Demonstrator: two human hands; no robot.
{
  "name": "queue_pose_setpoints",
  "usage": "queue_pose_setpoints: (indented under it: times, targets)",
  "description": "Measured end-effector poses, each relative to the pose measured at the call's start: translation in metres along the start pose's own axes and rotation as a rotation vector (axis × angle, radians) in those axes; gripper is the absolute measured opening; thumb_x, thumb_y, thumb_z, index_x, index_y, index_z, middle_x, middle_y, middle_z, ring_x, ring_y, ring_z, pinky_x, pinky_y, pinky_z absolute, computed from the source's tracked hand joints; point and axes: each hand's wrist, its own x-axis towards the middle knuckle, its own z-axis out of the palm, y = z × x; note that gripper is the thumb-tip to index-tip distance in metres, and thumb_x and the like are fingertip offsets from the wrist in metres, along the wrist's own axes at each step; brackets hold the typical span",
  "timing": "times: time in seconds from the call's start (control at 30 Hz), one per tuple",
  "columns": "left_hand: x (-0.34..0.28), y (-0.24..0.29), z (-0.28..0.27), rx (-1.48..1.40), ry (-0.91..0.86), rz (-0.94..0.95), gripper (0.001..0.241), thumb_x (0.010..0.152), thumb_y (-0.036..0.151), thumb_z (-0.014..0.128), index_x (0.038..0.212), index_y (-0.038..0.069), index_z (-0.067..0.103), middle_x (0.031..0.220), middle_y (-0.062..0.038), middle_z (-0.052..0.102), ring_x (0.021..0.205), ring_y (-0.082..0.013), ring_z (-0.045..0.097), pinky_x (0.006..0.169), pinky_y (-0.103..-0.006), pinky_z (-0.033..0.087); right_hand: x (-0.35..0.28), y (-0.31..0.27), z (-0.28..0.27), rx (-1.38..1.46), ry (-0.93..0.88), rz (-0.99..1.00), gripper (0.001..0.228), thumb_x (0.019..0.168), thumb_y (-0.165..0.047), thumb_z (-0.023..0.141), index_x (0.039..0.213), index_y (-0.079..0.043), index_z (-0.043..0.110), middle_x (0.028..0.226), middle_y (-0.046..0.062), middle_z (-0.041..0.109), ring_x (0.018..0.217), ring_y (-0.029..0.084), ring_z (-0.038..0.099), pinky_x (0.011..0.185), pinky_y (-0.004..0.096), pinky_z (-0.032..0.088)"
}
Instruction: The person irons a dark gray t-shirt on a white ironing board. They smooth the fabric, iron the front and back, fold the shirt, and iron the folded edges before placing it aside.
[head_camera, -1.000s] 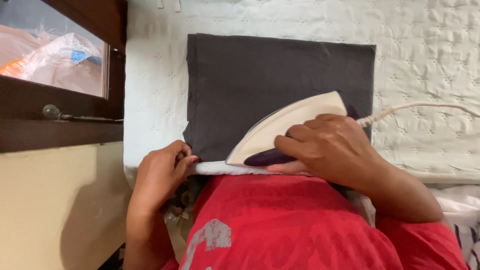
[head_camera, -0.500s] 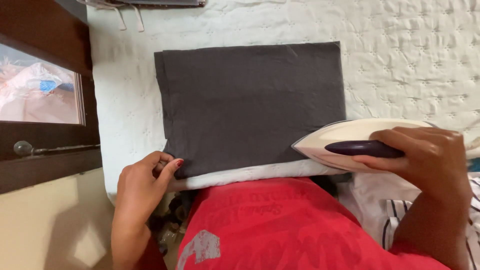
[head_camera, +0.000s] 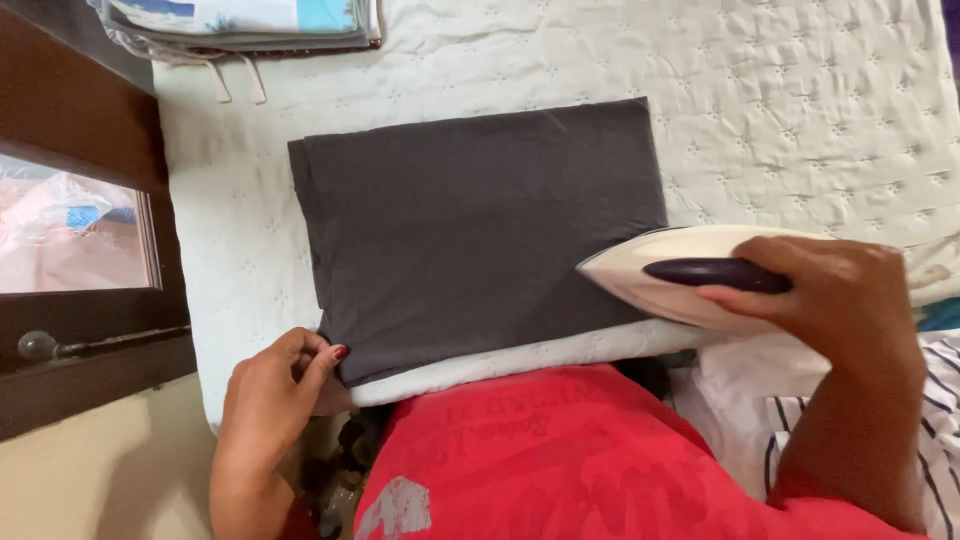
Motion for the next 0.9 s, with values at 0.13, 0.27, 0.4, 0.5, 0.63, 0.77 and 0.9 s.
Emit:
queue_pose_setpoints:
  times: [0.13,0.27,0.4,0.5,0.63,0.77,0.9]
  targets:
    - [0.002,0.001,-0.009,-0.077,0.406,0.105,0.022,0.098,0.044,0.071,0.099,0.023,0.071,0.079,0.003,0.074,0.073,-0.026,0.068,0.073,-0.0418,0.047,-0.009,0.016,-0.009,0.201,0.008,0.292,0.032,0.095,-0.034,0.095,0.099,-0.01,0.076,0.088,0.0,0.071,0.081,0.011,0.065,0.08,0.027,0.05]
    - [0.012,0.045,-0.012,-0.191,0.661,0.482,0.02,0.102,0.018,0.072,0.119,0.009,0.067,0.093,-0.001,0.064,0.089,-0.0195,0.063,0.074,-0.0363,0.052,0.032,-0.007,-0.028,0.316,-0.039,0.436,0.033,0.098,-0.029,0.09,0.12,-0.008,0.079,0.097,0.003,0.075,0.091,0.008,0.064,0.087,0.025,0.049]
    - [0.038,0.1,0.009,-0.148,0.65,0.938,0.043,0.104,0.023,0.066,0.138,0.001,0.053,0.132,-0.017,0.056,0.126,-0.035,0.054,0.111,-0.0481,0.041,0.08,-0.039,-0.006,-0.05,0.133,0.075,0.042,0.101,-0.064,0.08,0.113,-0.023,0.084,0.084,-0.008,0.076,0.072,0.01,0.07,0.058,0.027,0.048]
    - [0.066,0.111,0.039,0.097,0.628,0.952,0.063,0.104,0.04,0.063,0.154,0.009,0.042,0.158,-0.016,0.043,0.151,-0.0357,0.037,0.125,-0.0543,0.029,0.099,-0.058,-0.002,-0.075,-0.004,0.214,0.044,0.1,-0.074,0.066,0.107,-0.031,0.076,0.077,-0.007,0.074,0.068,0.017,0.07,0.056,0.035,0.049]
    - [0.073,0.101,0.047,0.286,0.534,0.757,0.079,0.101,0.062,0.049,0.165,0.021,0.029,0.172,-0.017,0.017,0.159,-0.0386,0.016,0.126,-0.0585,0.013,0.092,-0.038,0.009,-0.191,-0.106,0.381,0.05,0.104,-0.08,0.058,0.101,-0.032,0.069,0.074,-0.004,0.071,0.076,0.026,0.073,0.059,0.042,0.051]
    - [0.071,0.096,0.052,0.304,0.602,0.691,0.083,0.1,0.064,0.051,0.166,0.018,0.028,0.17,-0.026,0.013,0.158,-0.0431,0.018,0.126,-0.0596,0.016,0.078,0.013,0.025,-0.331,-0.068,0.435,0.055,0.112,-0.084,0.059,0.107,-0.031,0.073,0.065,-0.003,0.067,0.066,0.023,0.072,0.056,0.037,0.051]
    - [0.071,0.092,0.051,0.324,0.544,0.648,0.088,0.098,0.069,0.047,0.167,0.019,0.023,0.169,-0.031,0.008,0.158,-0.0454,0.008,0.125,-0.0615,0.009,0.081,0.025,0.01,-0.158,-0.239,0.604,0.056,0.111,-0.081,0.059,0.111,-0.028,0.076,0.084,0.003,0.077,0.084,0.032,0.075,0.069,0.043,0.052]
